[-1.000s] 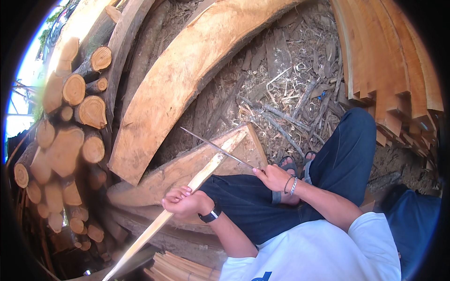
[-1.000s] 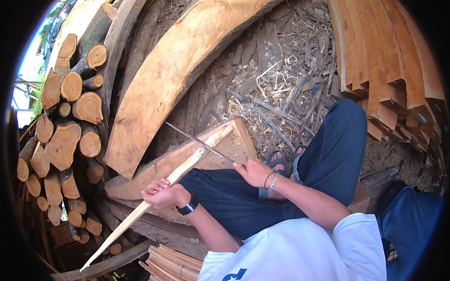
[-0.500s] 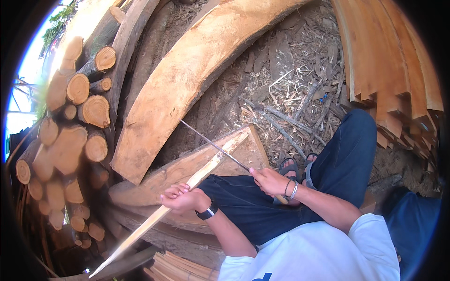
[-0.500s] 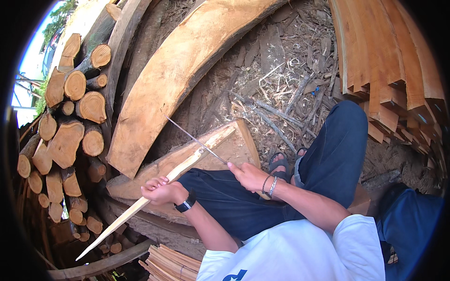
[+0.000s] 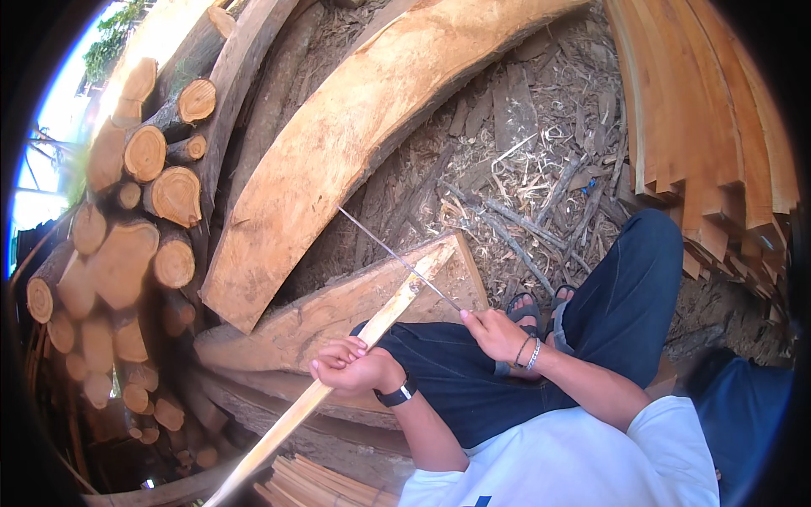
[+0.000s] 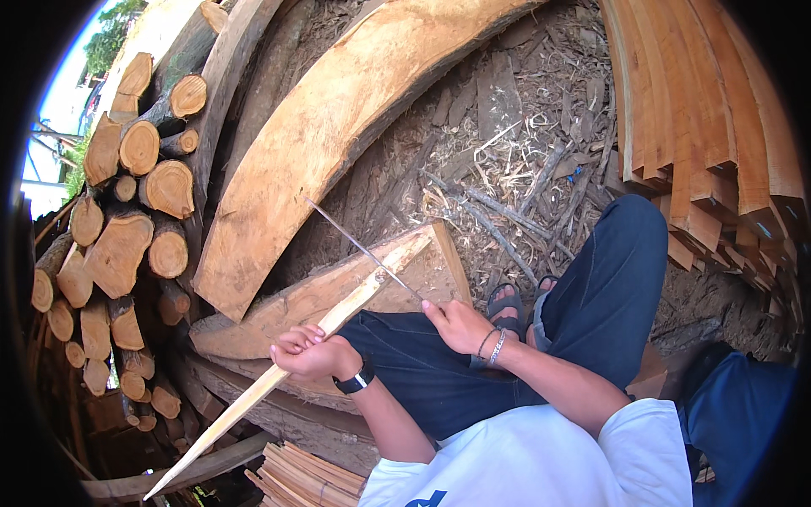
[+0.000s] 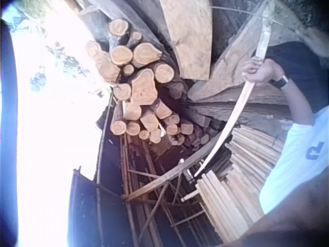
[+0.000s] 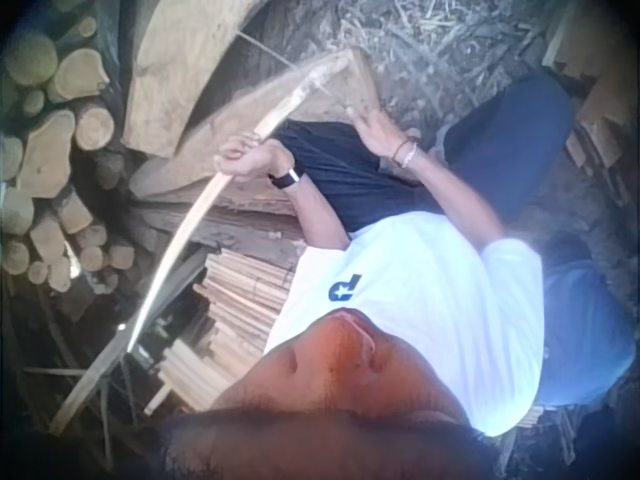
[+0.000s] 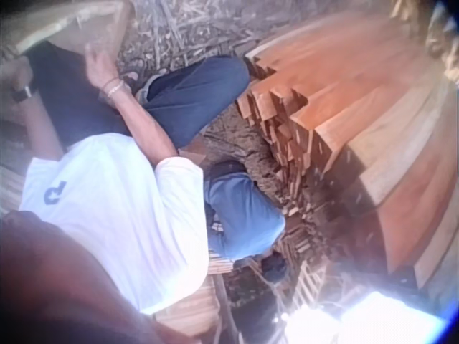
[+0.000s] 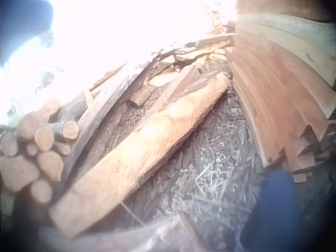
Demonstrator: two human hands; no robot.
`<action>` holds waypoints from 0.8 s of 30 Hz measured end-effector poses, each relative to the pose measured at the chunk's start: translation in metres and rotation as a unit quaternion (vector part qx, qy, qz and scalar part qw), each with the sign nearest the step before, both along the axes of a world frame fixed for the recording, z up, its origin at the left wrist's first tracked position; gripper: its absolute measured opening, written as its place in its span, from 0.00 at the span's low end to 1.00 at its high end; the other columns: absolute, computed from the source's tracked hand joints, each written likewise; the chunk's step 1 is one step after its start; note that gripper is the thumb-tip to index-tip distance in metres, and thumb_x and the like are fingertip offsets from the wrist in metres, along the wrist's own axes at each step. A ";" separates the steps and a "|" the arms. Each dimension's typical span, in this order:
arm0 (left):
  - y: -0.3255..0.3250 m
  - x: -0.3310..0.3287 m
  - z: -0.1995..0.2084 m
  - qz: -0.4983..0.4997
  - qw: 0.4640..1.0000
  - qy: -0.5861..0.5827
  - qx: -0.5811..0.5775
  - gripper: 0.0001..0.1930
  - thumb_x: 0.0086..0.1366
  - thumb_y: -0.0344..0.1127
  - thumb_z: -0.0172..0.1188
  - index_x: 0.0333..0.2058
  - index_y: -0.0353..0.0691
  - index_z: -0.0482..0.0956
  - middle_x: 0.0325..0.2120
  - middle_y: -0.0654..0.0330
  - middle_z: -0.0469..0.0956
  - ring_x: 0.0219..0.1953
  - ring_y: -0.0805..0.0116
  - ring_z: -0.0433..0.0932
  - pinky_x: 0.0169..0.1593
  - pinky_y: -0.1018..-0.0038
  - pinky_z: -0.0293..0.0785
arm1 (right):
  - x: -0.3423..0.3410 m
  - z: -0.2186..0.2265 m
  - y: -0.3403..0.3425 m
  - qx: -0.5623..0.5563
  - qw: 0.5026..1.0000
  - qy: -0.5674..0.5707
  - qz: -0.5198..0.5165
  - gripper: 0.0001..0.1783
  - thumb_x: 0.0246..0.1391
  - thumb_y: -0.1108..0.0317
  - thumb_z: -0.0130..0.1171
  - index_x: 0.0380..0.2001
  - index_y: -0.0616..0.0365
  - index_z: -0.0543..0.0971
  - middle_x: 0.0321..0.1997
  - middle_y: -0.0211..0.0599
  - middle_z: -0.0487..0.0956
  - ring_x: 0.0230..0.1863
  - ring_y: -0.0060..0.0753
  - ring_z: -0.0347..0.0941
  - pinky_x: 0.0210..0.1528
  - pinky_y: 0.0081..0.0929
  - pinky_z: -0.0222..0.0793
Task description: The person shaves a piece of wood using a handheld blade, removing thin layers of material.
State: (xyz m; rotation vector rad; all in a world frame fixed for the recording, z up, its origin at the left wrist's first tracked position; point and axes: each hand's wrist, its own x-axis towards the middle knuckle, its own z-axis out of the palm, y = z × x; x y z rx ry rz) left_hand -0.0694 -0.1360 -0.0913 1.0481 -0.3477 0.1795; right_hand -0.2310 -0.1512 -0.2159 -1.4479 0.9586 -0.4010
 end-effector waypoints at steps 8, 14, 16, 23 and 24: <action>0.001 0.003 -0.001 0.011 1.000 0.010 0.004 0.19 0.66 0.38 0.43 0.15 0.49 0.51 0.09 0.68 0.50 0.09 0.77 0.49 0.12 0.82 0.47 | 0.000 0.014 -0.011 0.017 1.000 0.008 0.020 0.40 0.65 0.44 0.35 0.16 0.73 0.73 0.16 0.65 0.70 0.25 0.66 0.72 0.34 0.49 0.67; -0.003 -0.001 0.005 0.011 1.000 0.024 0.011 0.18 0.66 0.38 0.41 0.16 0.48 0.51 0.09 0.68 0.48 0.10 0.78 0.47 0.13 0.81 0.47 | -0.003 -0.011 -0.013 0.014 0.995 0.081 0.061 0.39 0.65 0.44 0.37 0.19 0.74 0.73 0.16 0.64 0.71 0.26 0.66 0.72 0.34 0.51 0.67; -0.003 0.000 0.003 0.019 0.999 0.019 0.022 0.18 0.66 0.38 0.40 0.16 0.47 0.51 0.10 0.68 0.48 0.10 0.77 0.46 0.14 0.82 0.48 | -0.004 -0.005 -0.016 0.003 0.995 0.078 0.059 0.39 0.65 0.44 0.37 0.19 0.73 0.74 0.17 0.64 0.71 0.26 0.66 0.72 0.34 0.51 0.67; -0.004 -0.001 0.004 0.016 1.000 0.006 0.010 0.19 0.66 0.38 0.42 0.16 0.48 0.50 0.09 0.68 0.49 0.09 0.78 0.48 0.13 0.81 0.47 | -0.002 0.014 -0.009 -0.047 0.999 -0.009 0.009 0.40 0.65 0.44 0.37 0.15 0.72 0.73 0.16 0.64 0.71 0.26 0.66 0.72 0.34 0.50 0.68; -0.005 0.000 0.004 0.014 1.000 0.005 0.001 0.20 0.66 0.38 0.43 0.15 0.49 0.50 0.08 0.68 0.50 0.08 0.78 0.49 0.12 0.81 0.47 | -0.002 0.005 -0.008 -0.021 0.999 0.020 0.025 0.38 0.65 0.45 0.38 0.17 0.72 0.73 0.16 0.63 0.71 0.26 0.66 0.72 0.34 0.50 0.68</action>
